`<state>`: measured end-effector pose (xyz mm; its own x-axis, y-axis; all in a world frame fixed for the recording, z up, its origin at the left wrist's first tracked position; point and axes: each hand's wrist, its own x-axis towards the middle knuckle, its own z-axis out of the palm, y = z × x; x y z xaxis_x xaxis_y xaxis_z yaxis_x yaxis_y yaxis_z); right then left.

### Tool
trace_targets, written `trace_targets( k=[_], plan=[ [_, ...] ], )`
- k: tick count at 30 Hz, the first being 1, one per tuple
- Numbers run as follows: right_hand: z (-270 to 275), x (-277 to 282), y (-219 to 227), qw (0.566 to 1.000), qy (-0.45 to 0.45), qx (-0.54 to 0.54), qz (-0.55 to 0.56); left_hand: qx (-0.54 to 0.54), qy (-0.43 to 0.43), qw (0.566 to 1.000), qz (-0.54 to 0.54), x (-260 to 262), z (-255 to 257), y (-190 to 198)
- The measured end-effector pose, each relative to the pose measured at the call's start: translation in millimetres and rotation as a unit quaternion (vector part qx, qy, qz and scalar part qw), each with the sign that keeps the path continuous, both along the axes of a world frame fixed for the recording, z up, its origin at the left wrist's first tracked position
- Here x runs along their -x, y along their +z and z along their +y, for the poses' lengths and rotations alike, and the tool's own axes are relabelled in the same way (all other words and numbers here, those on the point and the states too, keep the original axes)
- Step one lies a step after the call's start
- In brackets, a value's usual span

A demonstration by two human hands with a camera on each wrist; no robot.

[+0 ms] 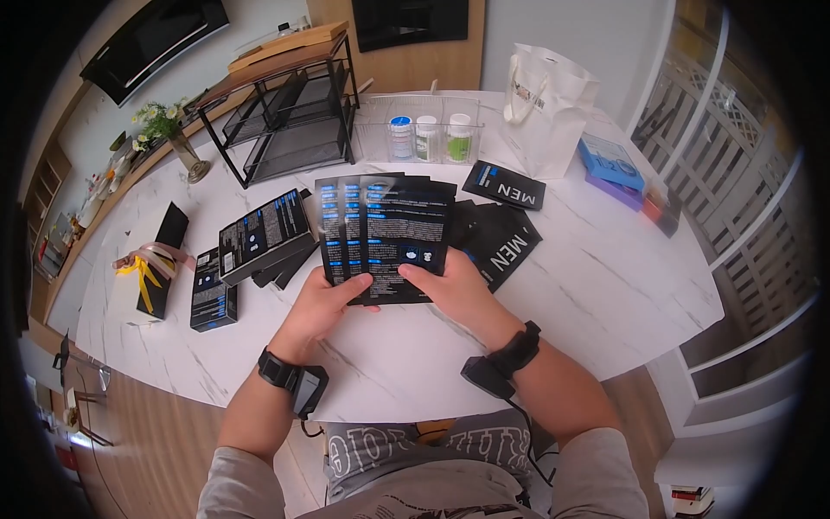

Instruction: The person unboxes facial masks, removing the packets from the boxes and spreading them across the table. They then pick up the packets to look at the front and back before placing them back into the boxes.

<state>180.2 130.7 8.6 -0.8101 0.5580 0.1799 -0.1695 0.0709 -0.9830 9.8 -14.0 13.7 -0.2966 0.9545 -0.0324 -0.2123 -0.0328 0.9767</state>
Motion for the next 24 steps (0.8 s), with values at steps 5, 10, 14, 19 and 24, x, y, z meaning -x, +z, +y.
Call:
trace_targets(
  k=[5, 10, 14, 19, 24],
  plan=[
    [0.8, 0.9, -2.5, 1.0, 0.005, 0.007, 0.013, 0.0, 0.001, 1.0, -0.007, 0.0, -0.1, -0.6],
    [1.5, 0.7, -3.5, 1.0, 0.005, 0.004, 0.011, -0.007, -0.005, 1.0, -0.009, 0.5, 0.4, -2.2],
    [1.7, 1.1, -3.9, 1.0, 0.009, 0.001, 0.017, -0.006, -0.011, 1.0, -0.004, 1.9, 0.5, -3.8],
    [2.2, 1.0, -3.6, 1.0, 0.01, 0.004, 0.009, 0.0, -0.011, 1.0, -0.001, 1.9, 0.7, -3.2],
    [1.8, 1.4, -4.4, 1.0, 0.009, 0.008, 0.015, 0.003, -0.009, 1.0, -0.002, 1.3, 0.6, -3.5]
  ],
)
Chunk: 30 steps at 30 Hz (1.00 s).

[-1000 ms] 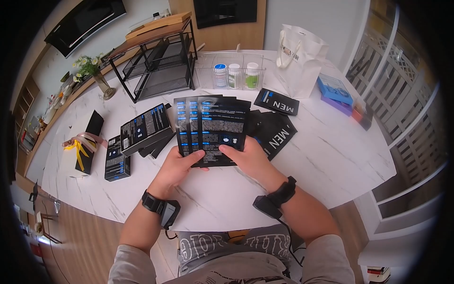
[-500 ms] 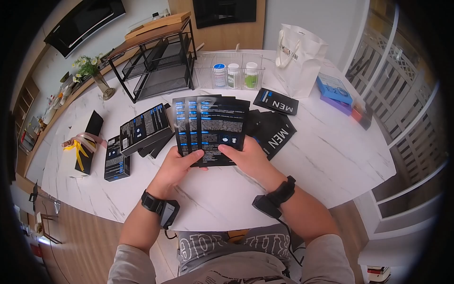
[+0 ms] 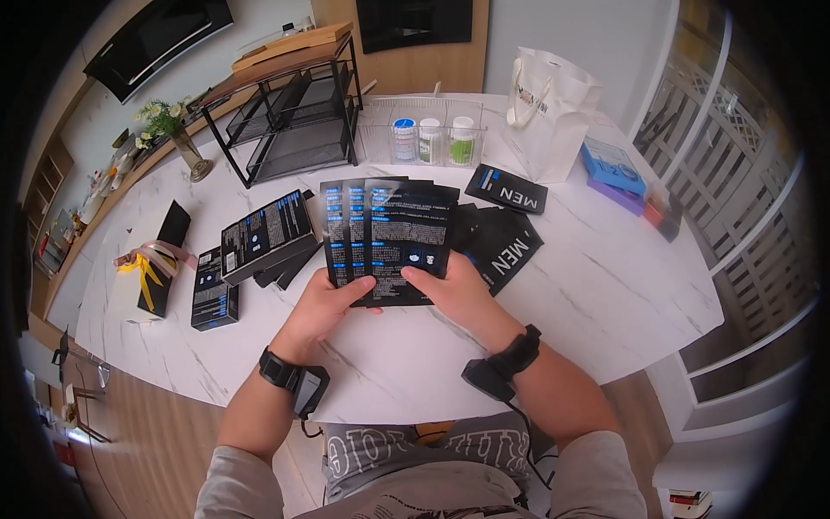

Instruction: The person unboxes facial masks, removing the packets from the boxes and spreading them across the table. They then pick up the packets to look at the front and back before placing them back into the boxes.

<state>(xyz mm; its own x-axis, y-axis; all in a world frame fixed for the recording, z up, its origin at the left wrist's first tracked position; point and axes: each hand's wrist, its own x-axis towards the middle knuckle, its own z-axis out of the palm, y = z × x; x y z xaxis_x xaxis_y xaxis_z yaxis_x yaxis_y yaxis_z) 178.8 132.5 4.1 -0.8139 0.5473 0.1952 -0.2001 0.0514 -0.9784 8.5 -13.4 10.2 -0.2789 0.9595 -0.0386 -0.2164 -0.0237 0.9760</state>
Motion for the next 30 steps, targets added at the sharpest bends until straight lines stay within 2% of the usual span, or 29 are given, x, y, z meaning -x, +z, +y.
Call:
trace_targets(
  k=[11, 14, 17, 20, 30],
  plan=[
    [2.5, -1.1, -0.4, 1.0, 0.013, 0.003, -0.026, 0.001, 0.001, 1.0, 0.006, -0.3, 0.1, 0.9],
    [-0.9, 0.1, 1.5, 1.0, -0.005, 0.002, 0.005, 0.001, 0.008, 1.0, 0.007, 1.0, 0.9, -0.1],
    [-0.2, 0.0, 1.8, 1.0, -0.015, 0.027, 0.002, -0.006, 0.019, 1.0, 0.003, -0.8, 0.1, 2.6],
    [2.9, -0.2, -0.6, 1.0, -0.026, 0.004, -0.006, -0.01, 0.026, 1.0, -0.005, -2.4, 0.0, 5.0],
    [2.1, -0.6, -0.9, 1.0, -0.021, 0.019, 0.0, -0.007, 0.022, 1.0, 0.0, -1.9, -1.2, 5.5]
  ],
)
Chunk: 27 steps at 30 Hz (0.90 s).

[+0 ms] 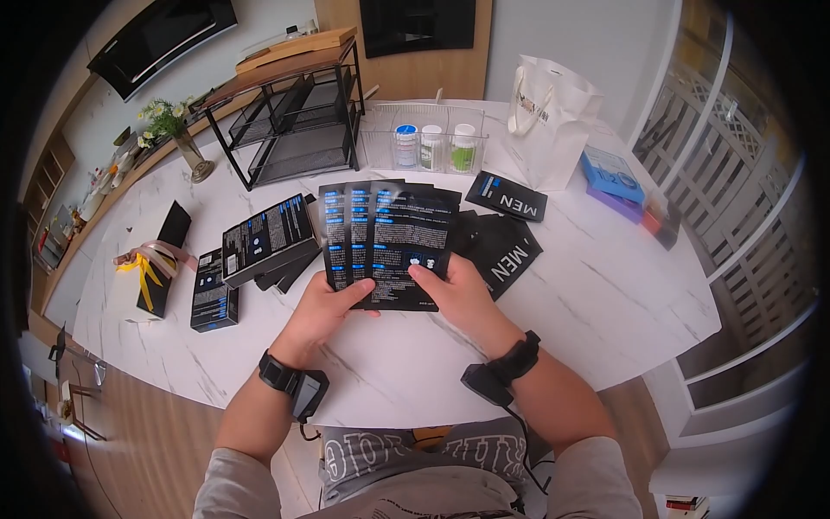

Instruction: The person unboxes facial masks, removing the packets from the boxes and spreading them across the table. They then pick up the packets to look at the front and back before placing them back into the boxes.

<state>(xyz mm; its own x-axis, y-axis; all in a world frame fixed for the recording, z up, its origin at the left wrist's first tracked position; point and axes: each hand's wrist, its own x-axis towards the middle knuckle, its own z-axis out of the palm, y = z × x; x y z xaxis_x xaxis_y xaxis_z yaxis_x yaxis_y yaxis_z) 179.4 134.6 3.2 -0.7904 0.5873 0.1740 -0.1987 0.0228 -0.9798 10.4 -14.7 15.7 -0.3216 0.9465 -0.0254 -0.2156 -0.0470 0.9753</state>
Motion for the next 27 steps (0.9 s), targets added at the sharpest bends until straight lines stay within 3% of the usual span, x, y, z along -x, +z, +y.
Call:
trace_targets(
  k=[27],
  plan=[
    [0.2, 0.1, 0.5, 1.0, 0.0, 0.005, 0.008, 0.001, -0.026, 1.0, -0.01, 2.1, -0.5, -2.4]
  ],
)
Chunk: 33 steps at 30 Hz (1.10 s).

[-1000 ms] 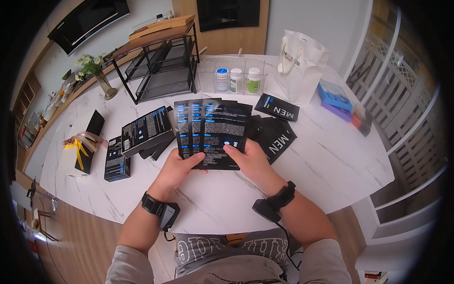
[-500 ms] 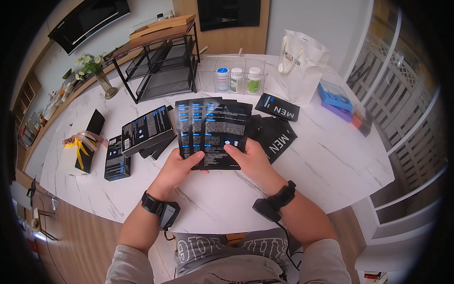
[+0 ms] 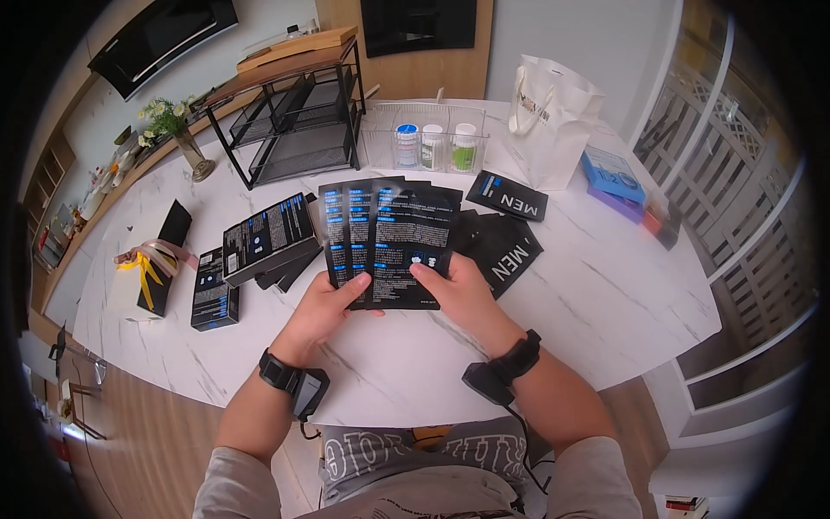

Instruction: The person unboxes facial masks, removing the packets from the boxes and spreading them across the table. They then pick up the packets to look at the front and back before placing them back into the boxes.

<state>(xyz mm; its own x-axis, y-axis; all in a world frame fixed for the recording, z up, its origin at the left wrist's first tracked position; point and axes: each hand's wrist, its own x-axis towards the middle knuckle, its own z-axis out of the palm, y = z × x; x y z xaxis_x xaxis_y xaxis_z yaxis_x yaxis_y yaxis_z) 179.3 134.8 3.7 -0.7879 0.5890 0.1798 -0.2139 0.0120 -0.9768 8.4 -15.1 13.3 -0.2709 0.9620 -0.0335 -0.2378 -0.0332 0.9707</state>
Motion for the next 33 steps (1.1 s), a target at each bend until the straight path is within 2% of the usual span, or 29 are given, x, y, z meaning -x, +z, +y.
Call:
trace_targets(
  k=[33],
  plan=[
    [-0.7, -0.6, -0.1, 1.0, -0.011, -0.006, -0.011, 0.005, -0.009, 0.999, 0.038, -0.7, 0.7, 0.8]
  ],
)
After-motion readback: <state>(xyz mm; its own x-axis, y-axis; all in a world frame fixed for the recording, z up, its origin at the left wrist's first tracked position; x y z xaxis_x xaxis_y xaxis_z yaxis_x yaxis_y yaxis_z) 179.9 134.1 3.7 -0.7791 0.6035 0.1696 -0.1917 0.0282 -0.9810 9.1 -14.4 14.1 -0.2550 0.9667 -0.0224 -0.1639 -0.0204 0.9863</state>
